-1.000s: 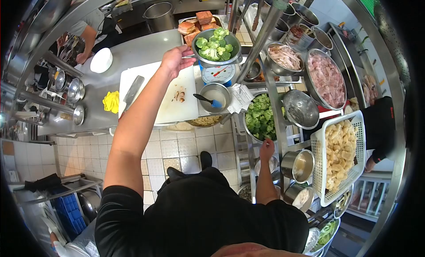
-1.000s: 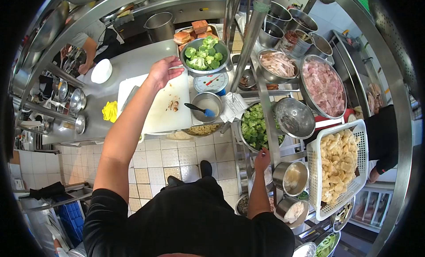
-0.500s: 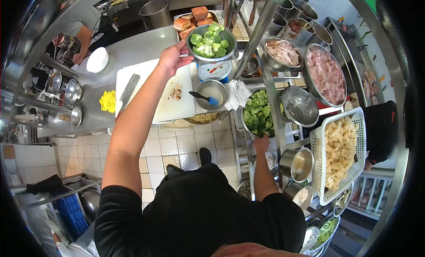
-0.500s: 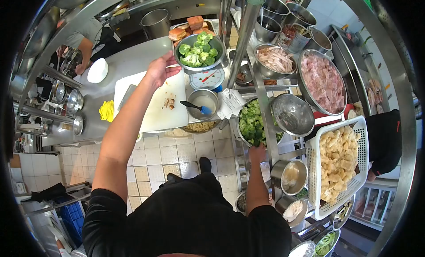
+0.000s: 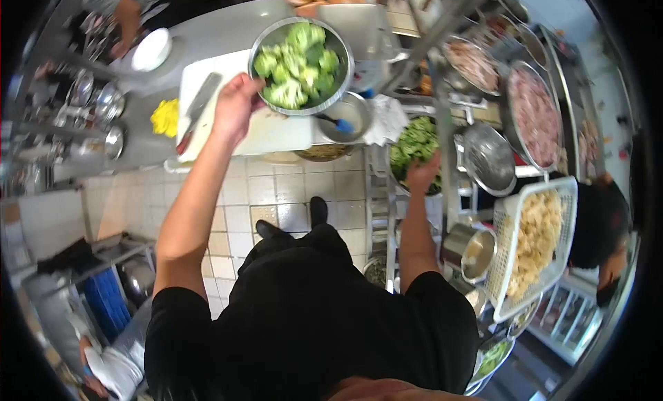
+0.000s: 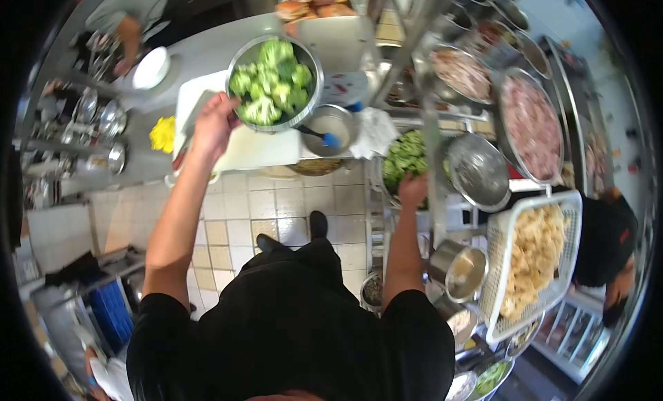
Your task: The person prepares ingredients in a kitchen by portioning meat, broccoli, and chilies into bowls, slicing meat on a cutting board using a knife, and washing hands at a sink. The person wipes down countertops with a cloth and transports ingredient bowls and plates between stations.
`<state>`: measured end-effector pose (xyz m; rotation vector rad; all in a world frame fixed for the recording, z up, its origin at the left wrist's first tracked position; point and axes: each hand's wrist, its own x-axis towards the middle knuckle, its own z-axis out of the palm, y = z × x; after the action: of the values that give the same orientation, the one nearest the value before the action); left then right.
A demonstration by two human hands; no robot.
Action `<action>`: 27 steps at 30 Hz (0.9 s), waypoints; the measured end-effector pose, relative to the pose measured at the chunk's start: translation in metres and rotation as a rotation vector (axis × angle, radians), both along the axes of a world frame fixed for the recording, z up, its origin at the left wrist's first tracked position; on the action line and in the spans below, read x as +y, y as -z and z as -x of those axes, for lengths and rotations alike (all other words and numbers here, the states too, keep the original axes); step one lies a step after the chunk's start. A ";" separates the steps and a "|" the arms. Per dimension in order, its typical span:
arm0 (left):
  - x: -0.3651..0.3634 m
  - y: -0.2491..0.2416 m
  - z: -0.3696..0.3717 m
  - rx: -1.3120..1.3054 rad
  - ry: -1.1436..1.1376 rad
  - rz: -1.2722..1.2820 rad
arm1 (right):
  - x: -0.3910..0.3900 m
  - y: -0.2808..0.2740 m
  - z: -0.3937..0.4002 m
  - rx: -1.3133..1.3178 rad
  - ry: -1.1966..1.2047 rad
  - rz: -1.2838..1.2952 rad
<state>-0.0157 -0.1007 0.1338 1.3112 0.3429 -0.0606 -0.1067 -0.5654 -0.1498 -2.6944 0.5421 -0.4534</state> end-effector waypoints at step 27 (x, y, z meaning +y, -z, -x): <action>0.241 0.100 0.366 0.154 -0.220 0.023 | 0.562 -0.261 0.127 0.071 -1.246 -0.086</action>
<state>-0.3812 0.1399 0.0341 1.2421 0.6138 0.0203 -0.2339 -0.0035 0.1113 -2.3775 -1.0445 0.0345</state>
